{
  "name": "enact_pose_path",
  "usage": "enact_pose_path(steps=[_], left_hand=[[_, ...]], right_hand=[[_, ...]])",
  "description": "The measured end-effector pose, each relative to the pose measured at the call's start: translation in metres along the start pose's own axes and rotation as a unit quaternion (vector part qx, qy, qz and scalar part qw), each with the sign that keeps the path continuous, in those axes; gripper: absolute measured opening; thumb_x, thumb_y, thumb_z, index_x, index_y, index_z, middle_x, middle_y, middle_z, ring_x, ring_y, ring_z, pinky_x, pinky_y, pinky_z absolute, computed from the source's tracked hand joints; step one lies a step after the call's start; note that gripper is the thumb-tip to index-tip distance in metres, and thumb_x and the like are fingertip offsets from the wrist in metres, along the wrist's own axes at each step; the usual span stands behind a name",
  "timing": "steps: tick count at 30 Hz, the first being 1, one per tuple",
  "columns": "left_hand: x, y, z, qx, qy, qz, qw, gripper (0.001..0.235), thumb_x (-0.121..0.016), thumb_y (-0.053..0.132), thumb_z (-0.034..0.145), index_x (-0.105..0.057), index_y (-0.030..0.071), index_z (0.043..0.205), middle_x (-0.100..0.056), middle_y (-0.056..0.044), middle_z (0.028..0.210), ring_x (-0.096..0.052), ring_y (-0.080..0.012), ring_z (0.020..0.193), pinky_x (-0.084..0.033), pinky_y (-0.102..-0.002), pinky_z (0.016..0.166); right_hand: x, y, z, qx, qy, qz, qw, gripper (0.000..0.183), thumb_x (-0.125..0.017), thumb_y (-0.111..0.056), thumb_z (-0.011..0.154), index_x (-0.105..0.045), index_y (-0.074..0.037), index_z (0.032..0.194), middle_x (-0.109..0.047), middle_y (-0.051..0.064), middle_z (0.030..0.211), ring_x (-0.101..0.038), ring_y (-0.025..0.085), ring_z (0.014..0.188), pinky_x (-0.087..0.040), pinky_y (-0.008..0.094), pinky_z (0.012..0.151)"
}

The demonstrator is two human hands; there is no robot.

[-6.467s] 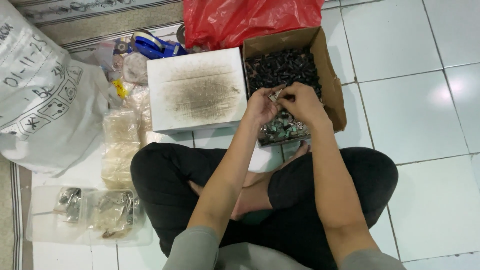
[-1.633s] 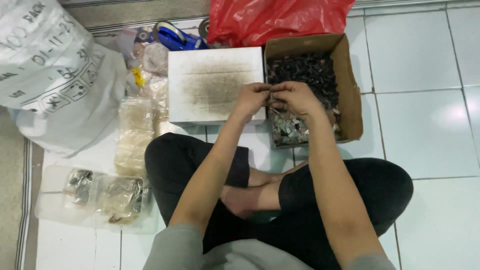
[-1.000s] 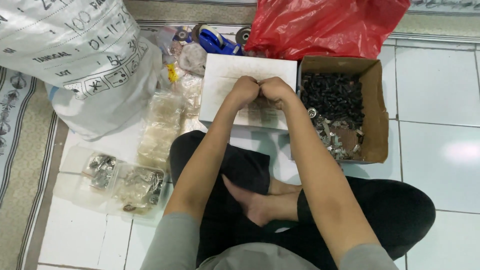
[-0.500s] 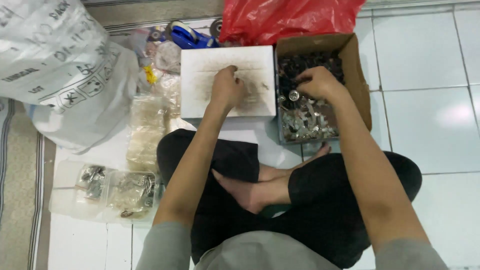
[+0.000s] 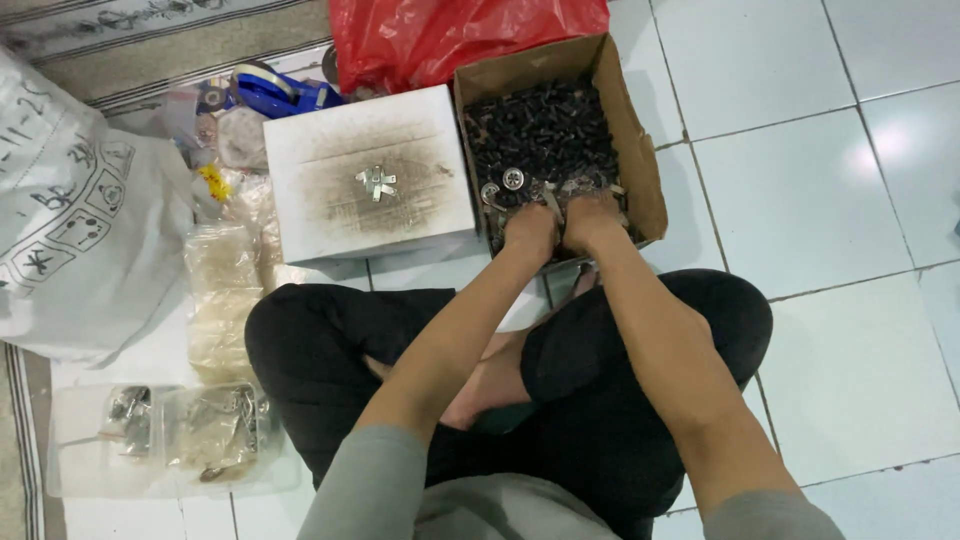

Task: The person sits cross-legged on the floor and sorts small metal hardware pieces from a cardboard box. They pick up individual items, inspect them, and place them into a white box or onto the floor. The person handles the parts one at a time, occasionally moving the white box to access more items.

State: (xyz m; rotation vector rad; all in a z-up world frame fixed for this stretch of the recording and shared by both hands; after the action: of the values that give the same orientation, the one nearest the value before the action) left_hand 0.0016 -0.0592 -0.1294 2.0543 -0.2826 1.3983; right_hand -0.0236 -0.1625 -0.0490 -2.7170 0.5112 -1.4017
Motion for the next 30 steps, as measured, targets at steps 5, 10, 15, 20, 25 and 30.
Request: enact_pose_path(steps=[5, 10, 15, 20, 25, 30], left_hand=[[0.054, 0.003, -0.018, 0.001, -0.052, -0.079, 0.996, 0.013, -0.061, -0.012, 0.083, -0.073, -0.012, 0.088, -0.072, -0.028, 0.082, -0.075, -0.0374, 0.083, -0.063, -0.046, 0.071], [0.068, -0.011, -0.022, 0.070, -0.082, -0.168, 0.980, 0.007, -0.067, -0.008, 0.080, -0.074, -0.009, 0.081, -0.070, -0.029, 0.075, -0.075, -0.0424, 0.081, -0.063, -0.049, 0.067], [0.092, -0.013, -0.032, 0.103, -0.112, -0.230, 0.961, 0.021, -0.069, -0.003, 0.078, -0.077, -0.004, 0.096, -0.073, -0.033, 0.099, -0.073, -0.0481, 0.096, -0.062, -0.051, 0.081], [0.109, -0.011, -0.034, 0.129, -0.111, -0.285, 0.943, 0.036, -0.070, 0.001, 0.076, -0.076, 0.003, 0.112, -0.074, -0.027, 0.109, -0.075, -0.0415, 0.098, -0.063, -0.048, 0.082], [0.088, -0.026, -0.017, 0.138, -0.095, -0.308, 0.936, 0.050, -0.063, 0.003, 0.080, -0.068, -0.002, 0.129, -0.068, -0.031, 0.121, -0.071, -0.0444, 0.106, -0.063, -0.050, 0.084], [0.047, -0.051, -0.006, 0.188, -0.019, -0.390, 0.901, 0.037, -0.060, 0.004, 0.079, -0.074, -0.007, 0.112, -0.073, -0.029, 0.102, -0.075, -0.0416, 0.092, -0.063, -0.046, 0.073]], right_hand=[[0.036, -0.007, -0.027, -0.021, -0.025, 0.067, 0.997, 0.031, -0.064, -0.009, 0.087, -0.075, 0.010, 0.109, -0.072, 0.033, 0.110, -0.069, 0.049, 0.107, -0.060, 0.055, 0.086], [0.064, 0.001, -0.040, -0.035, -0.006, 0.135, 0.990, 0.029, -0.065, -0.008, 0.086, -0.076, 0.009, 0.107, -0.073, 0.033, 0.105, -0.070, 0.049, 0.100, -0.060, 0.053, 0.081], [0.076, -0.007, -0.054, -0.045, -0.023, 0.184, 0.982, 0.040, -0.071, -0.009, 0.086, -0.072, 0.010, 0.121, -0.067, 0.035, 0.124, -0.064, 0.052, 0.115, -0.057, 0.058, 0.089], [0.039, 0.022, -0.012, -0.052, -0.002, 0.143, 0.988, 0.041, -0.072, -0.007, 0.081, -0.074, 0.007, 0.120, -0.069, 0.034, 0.120, -0.066, 0.052, 0.110, -0.060, 0.059, 0.084], [0.027, 0.012, 0.001, -0.005, 0.008, 0.140, 0.990, 0.047, -0.078, -0.010, 0.077, -0.073, 0.003, 0.122, -0.069, 0.032, 0.120, -0.067, 0.051, 0.110, -0.061, 0.059, 0.081], [0.011, 0.001, 0.014, 0.019, 0.016, 0.081, 0.996, 0.055, -0.063, -0.002, 0.082, -0.068, -0.006, 0.137, -0.067, 0.026, 0.130, -0.060, 0.050, 0.125, -0.049, 0.067, 0.099]])
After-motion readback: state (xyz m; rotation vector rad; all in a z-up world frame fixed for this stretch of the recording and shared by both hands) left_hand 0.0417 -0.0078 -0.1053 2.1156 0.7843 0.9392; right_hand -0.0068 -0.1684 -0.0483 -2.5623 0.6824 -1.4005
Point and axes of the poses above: each hand's wrist, its own z-axis towards the middle knuckle, its own x-axis out of the back of the hand, y = z × x, the point moved 3 cm from there along z, towards the middle knuckle
